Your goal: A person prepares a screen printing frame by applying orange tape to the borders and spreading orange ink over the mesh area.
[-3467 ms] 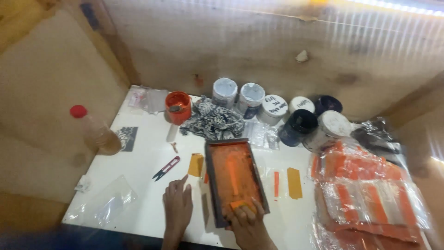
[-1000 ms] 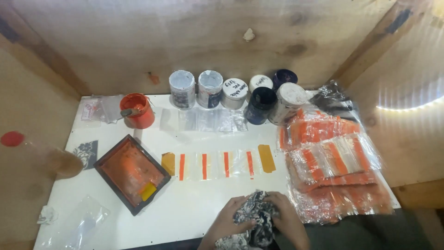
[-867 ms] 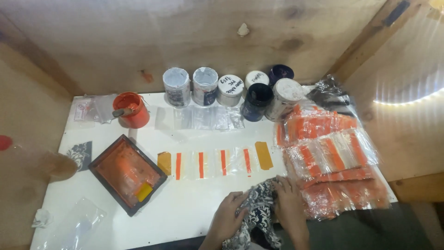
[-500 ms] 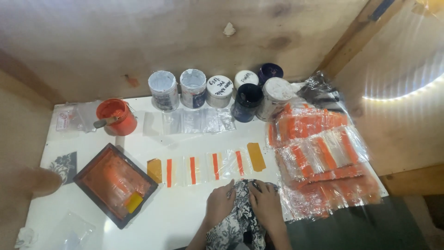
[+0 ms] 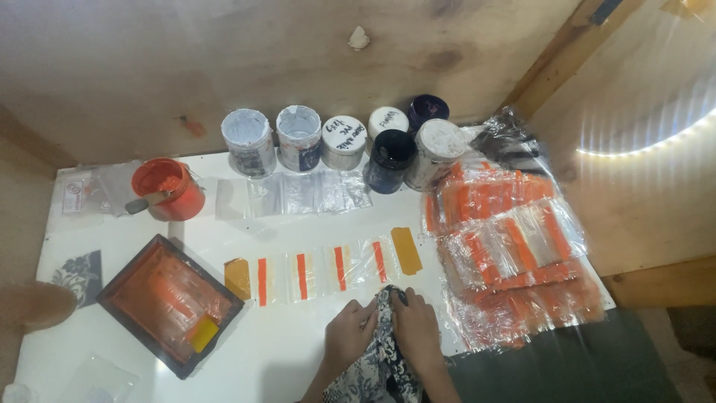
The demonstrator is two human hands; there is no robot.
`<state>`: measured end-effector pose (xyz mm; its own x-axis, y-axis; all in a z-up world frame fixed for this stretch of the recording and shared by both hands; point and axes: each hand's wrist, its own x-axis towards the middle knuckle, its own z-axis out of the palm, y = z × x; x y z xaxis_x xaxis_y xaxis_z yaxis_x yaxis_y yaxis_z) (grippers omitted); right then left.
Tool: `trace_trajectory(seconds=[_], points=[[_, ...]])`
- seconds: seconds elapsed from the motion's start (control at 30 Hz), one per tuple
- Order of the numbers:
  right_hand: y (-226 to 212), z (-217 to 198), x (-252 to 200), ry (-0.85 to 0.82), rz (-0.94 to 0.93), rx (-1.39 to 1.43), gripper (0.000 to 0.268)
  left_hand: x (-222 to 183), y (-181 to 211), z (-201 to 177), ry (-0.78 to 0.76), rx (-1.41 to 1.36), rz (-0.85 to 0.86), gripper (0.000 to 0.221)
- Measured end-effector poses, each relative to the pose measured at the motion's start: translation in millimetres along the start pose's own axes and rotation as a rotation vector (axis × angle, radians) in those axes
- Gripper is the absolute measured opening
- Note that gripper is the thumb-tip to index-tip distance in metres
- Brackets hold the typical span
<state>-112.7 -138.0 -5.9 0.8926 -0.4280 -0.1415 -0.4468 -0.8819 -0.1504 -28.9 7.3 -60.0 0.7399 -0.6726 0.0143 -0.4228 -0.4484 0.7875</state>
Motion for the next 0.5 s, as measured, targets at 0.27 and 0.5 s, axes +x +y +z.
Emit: trace_trajectory(seconds=[0.27, 0.5], points=[[-28, -42, 10, -0.300, 0.059, -0.020, 0.052, -15, 10, -23, 0.156, 0.065, 0.058, 0.026], [-34, -35, 9, -0.247, -0.006, 0.001, 0.050, -11, 28, -57, 0.191, 0.043, 0.108, 0.037]])
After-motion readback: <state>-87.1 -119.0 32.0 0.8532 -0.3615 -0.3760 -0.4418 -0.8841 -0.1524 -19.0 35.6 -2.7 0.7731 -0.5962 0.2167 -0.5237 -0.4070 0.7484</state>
